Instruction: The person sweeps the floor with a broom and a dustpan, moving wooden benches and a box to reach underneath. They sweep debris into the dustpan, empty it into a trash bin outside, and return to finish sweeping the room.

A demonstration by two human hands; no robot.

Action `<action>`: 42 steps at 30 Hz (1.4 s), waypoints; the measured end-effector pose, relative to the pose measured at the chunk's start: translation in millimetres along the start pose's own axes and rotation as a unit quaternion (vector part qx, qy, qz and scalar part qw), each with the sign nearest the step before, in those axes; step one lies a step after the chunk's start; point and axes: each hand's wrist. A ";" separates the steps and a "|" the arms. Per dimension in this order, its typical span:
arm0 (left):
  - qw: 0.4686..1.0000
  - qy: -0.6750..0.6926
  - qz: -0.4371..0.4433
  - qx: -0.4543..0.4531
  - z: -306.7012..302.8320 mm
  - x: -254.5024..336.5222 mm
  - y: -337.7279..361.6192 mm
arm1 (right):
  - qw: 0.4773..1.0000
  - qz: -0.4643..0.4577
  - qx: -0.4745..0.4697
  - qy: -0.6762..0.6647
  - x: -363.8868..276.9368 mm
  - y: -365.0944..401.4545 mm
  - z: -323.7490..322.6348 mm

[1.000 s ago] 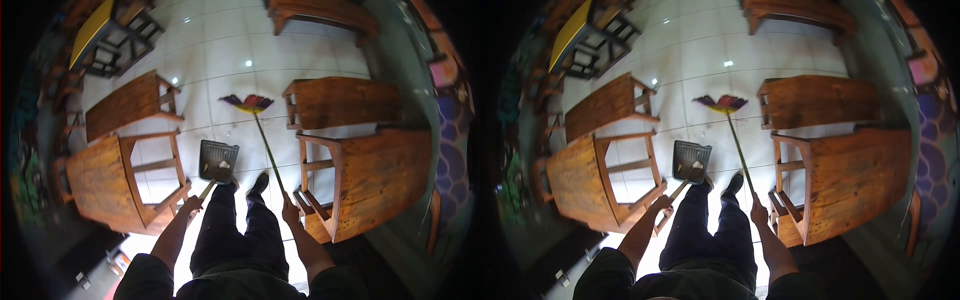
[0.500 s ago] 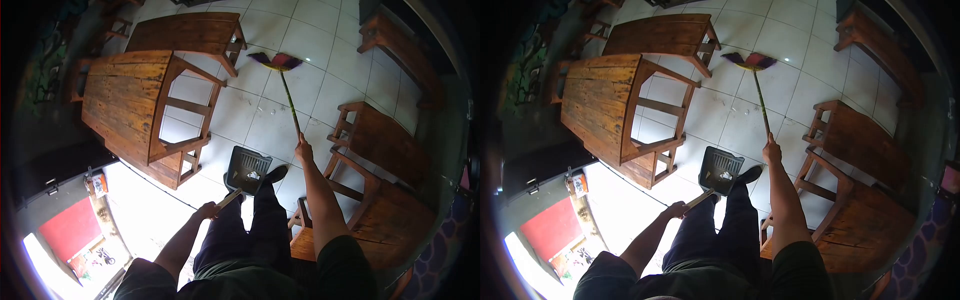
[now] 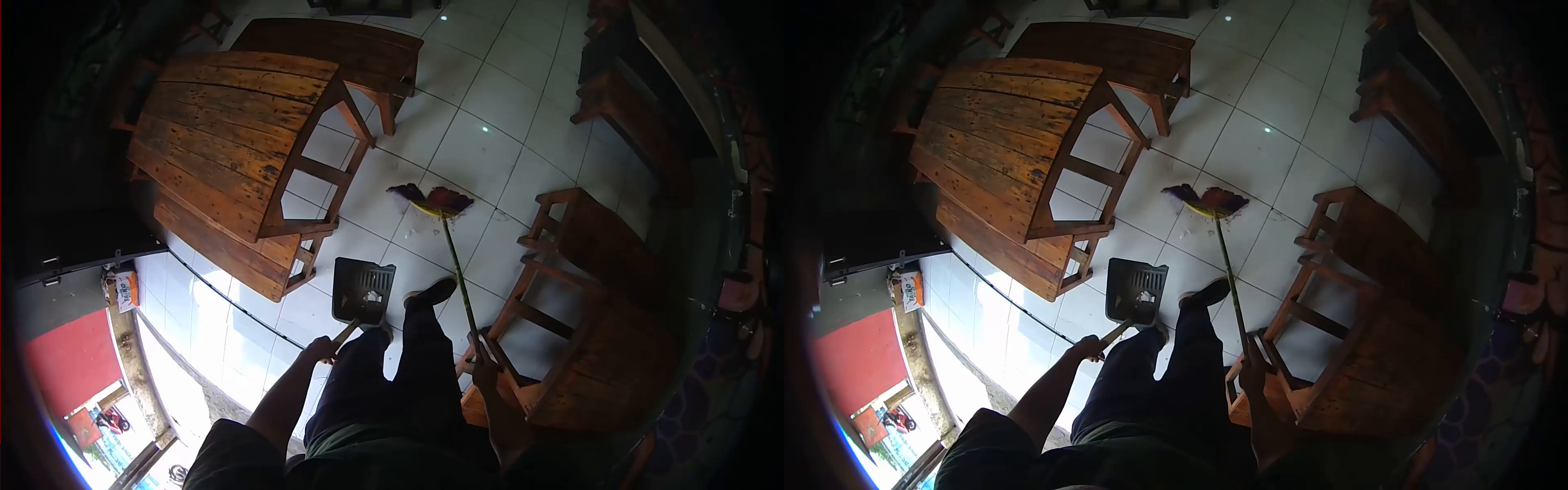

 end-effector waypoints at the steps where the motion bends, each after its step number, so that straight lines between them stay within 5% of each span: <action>1: 1.000 -0.004 0.003 0.004 1.3 -3.7 3.8 | 0.999 0.028 0.007 -0.029 -7.6 6.2 10.6; 4: 0.999 0.022 -0.008 0.028 -7.2 -25.5 21.3 | 0.996 0.086 0.008 -0.028 -53.9 -15.0 36.0; 6: 0.991 0.065 0.107 0.039 -6.3 -50.5 16.9 | 0.992 0.124 -0.013 -0.002 -84.8 -57.0 49.5; 11: 0.979 0.192 0.032 0.058 -3.8 -53.9 21.8 | 0.996 0.063 0.005 0.068 -130.9 -174.4 85.4; 12: 0.985 0.150 0.028 0.076 -0.7 -47.1 25.1 | 0.996 0.037 -0.003 0.082 -118.1 -191.1 92.6; 14: 0.958 -0.166 0.222 0.068 9.1 -78.6 -11.5 | 0.987 0.089 -0.060 0.118 -121.9 -177.0 64.4; 15: 0.990 0.011 0.127 0.067 11.7 -53.8 12.5 | 0.986 0.075 -0.067 0.134 -103.3 -163.4 56.4; 16: 0.989 0.014 0.133 0.065 16.8 -47.8 7.4 | 0.981 0.065 -0.072 0.169 -72.4 -141.6 51.4; 18: 0.988 0.148 -0.009 0.042 26.4 -44.5 -2.7 | 0.957 0.123 -0.157 0.211 -19.8 -86.4 32.4; 23: 0.985 0.170 -0.014 0.015 33.8 -24.8 -22.2 | 0.985 -0.054 -0.105 0.125 40.7 1.9 -23.2; 26: 0.987 0.159 -0.021 0.020 26.7 -2.3 -30.6 | 0.984 -0.078 -0.075 0.142 31.3 -4.9 -44.9; 29: 0.992 0.129 0.006 0.003 20.7 24.0 -23.8 | 0.997 0.035 -0.003 -0.063 30.7 -50.1 -40.8; 30: 0.992 0.122 0.002 0.004 19.3 31.5 -20.1 | 0.990 0.137 -0.022 -0.023 4.9 -74.7 -50.2; 31: 0.993 0.121 0.013 -0.001 16.6 36.7 -16.9 | 0.996 0.079 0.043 -0.020 24.5 -105.4 -34.2; 34: 0.995 0.024 0.092 0.028 6.4 60.6 11.5 | 0.988 0.121 0.095 0.021 26.4 -208.2 -17.9; 38: 0.992 0.010 0.083 0.096 -5.9 82.2 50.3 | 0.977 0.183 0.080 -0.075 6.1 -309.0 -23.7; 39: 0.974 -0.110 0.168 0.105 -11.4 44.2 15.3 | 0.977 0.187 0.081 -0.061 7.4 -318.1 -21.1; 40: 0.994 0.008 0.053 0.090 -14.5 75.1 47.5 | 0.977 0.192 0.084 -0.042 9.1 -319.2 -20.6; 42: 0.994 0.000 0.074 0.083 -21.8 60.1 39.0 | 0.975 0.214 0.045 -0.040 16.8 -297.1 -23.2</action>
Point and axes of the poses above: each hand's wrist, its own y-axis away from the middle knuckle, its own z-axis out of the palm, x = y × z, and after that the axes turned 2 degrees about -x, right-handed
